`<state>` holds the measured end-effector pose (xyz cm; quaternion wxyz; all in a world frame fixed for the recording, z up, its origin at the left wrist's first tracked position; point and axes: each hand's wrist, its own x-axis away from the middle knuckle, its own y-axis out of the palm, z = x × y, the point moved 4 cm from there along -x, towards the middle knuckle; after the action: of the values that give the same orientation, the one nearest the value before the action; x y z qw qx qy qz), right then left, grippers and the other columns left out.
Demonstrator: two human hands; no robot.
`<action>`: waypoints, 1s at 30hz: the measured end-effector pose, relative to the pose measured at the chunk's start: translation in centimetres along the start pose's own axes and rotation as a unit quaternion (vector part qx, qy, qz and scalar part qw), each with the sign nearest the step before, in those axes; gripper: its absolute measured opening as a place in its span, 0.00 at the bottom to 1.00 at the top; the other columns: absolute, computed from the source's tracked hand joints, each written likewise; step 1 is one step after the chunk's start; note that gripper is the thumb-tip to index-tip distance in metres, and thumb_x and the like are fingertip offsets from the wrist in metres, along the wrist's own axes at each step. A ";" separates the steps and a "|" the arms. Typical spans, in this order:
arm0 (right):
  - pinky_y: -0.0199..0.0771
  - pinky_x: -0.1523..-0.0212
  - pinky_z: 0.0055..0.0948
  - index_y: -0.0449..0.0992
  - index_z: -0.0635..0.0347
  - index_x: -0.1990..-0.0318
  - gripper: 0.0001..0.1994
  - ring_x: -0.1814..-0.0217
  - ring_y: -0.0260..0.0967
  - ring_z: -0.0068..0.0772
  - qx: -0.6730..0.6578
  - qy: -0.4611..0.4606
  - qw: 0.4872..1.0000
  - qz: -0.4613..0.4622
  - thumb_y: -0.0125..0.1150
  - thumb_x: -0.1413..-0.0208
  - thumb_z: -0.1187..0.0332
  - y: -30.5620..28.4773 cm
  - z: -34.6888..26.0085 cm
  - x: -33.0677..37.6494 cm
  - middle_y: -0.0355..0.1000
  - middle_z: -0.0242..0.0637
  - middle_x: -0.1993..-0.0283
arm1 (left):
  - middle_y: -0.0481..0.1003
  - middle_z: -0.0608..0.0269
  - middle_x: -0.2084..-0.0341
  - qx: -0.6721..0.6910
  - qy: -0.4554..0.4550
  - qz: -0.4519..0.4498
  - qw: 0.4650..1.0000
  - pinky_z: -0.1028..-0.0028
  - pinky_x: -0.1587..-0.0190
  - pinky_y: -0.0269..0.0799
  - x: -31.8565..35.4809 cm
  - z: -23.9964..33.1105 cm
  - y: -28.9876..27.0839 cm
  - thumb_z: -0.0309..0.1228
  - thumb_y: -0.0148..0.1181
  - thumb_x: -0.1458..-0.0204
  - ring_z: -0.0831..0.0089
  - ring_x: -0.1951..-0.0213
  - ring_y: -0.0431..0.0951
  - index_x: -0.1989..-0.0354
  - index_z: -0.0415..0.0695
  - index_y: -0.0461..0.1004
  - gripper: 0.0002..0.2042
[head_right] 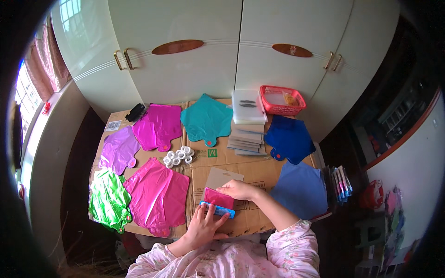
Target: Folding and packaging colorful plastic or paper decorations into clear plastic sleeves.
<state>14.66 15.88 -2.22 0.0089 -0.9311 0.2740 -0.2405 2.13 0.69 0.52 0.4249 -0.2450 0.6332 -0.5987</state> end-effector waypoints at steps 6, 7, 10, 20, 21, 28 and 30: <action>0.68 0.61 0.21 0.76 0.68 0.59 0.12 0.64 0.67 0.16 -0.021 -0.003 0.999 -0.025 0.57 0.41 0.66 0.5 0.3 0.1 0.75 0.29 0.65 | 0.61 0.39 0.49 -0.005 0.002 0.001 1.000 0.47 0.47 0.64 0.1 0.0 0.0 0.65 0.53 0.58 0.39 0.52 0.64 0.43 0.64 0.67 0.33; 0.68 0.62 0.21 0.76 0.68 0.59 0.11 0.64 0.67 0.16 -0.022 -0.001 0.999 -0.023 0.58 0.42 0.67 0.3 0.7 -0.1 0.75 0.29 0.65 | 0.61 0.39 0.49 -0.005 0.002 -0.001 1.000 0.47 0.47 0.64 0.1 0.0 0.0 0.65 0.53 0.58 0.39 0.52 0.64 0.43 0.64 0.67 0.33; 0.69 0.63 0.24 0.76 0.67 0.58 0.13 0.65 0.68 0.18 0.038 0.020 0.999 0.001 0.61 0.45 0.65 -0.2 1.8 -0.6 0.76 0.32 0.66 | 0.61 0.39 0.49 -0.007 0.004 -0.003 1.000 0.48 0.47 0.64 0.0 0.1 -0.1 0.65 0.53 0.58 0.40 0.52 0.64 0.43 0.64 0.67 0.33; 0.70 0.58 0.37 0.71 0.59 0.63 0.16 0.58 0.70 0.42 0.354 -0.149 0.892 0.237 0.65 0.51 0.58 0.4 -3.8 -0.9 0.70 0.41 0.61 | 0.62 0.40 0.49 -0.018 0.005 -0.015 1.000 0.48 0.47 0.64 0.0 0.0 0.0 0.64 0.53 0.58 0.41 0.52 0.64 0.43 0.64 0.67 0.33; 0.69 0.56 0.38 0.70 0.58 0.62 0.16 0.55 0.69 0.42 0.373 -0.195 0.866 0.268 0.64 0.51 0.58 1.1 -4.0 -1.9 0.69 0.40 0.58 | 0.63 0.40 0.49 -0.020 0.003 -0.014 1.000 0.48 0.47 0.64 0.0 0.0 0.1 0.64 0.53 0.58 0.41 0.52 0.64 0.43 0.64 0.67 0.34; 0.47 0.35 0.51 0.66 0.57 0.45 0.20 0.32 0.47 0.46 0.461 -0.254 0.781 0.335 0.54 0.46 0.66 3.6 -3.2 -4.2 0.55 0.44 0.36 | 0.63 0.38 0.49 0.002 -0.012 -0.032 0.999 0.49 0.44 0.61 -0.1 0.1 0.0 0.62 0.55 0.58 0.40 0.49 0.64 0.39 0.63 0.62 0.35; 0.45 0.34 0.51 0.65 0.59 0.45 0.20 0.32 0.47 0.47 0.452 -0.247 0.772 0.372 0.53 0.46 0.67 3.3 -2.9 -3.9 0.56 0.43 0.37 | 0.63 0.38 0.49 0.015 -0.017 -0.029 0.999 0.50 0.44 0.61 0.0 0.2 0.2 0.61 0.56 0.58 0.40 0.48 0.64 0.39 0.62 0.62 0.35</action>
<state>8.83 15.44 -1.88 0.5849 -0.6727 0.4466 -0.0761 2.39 0.64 0.30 0.4215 -0.2672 0.6095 -0.6160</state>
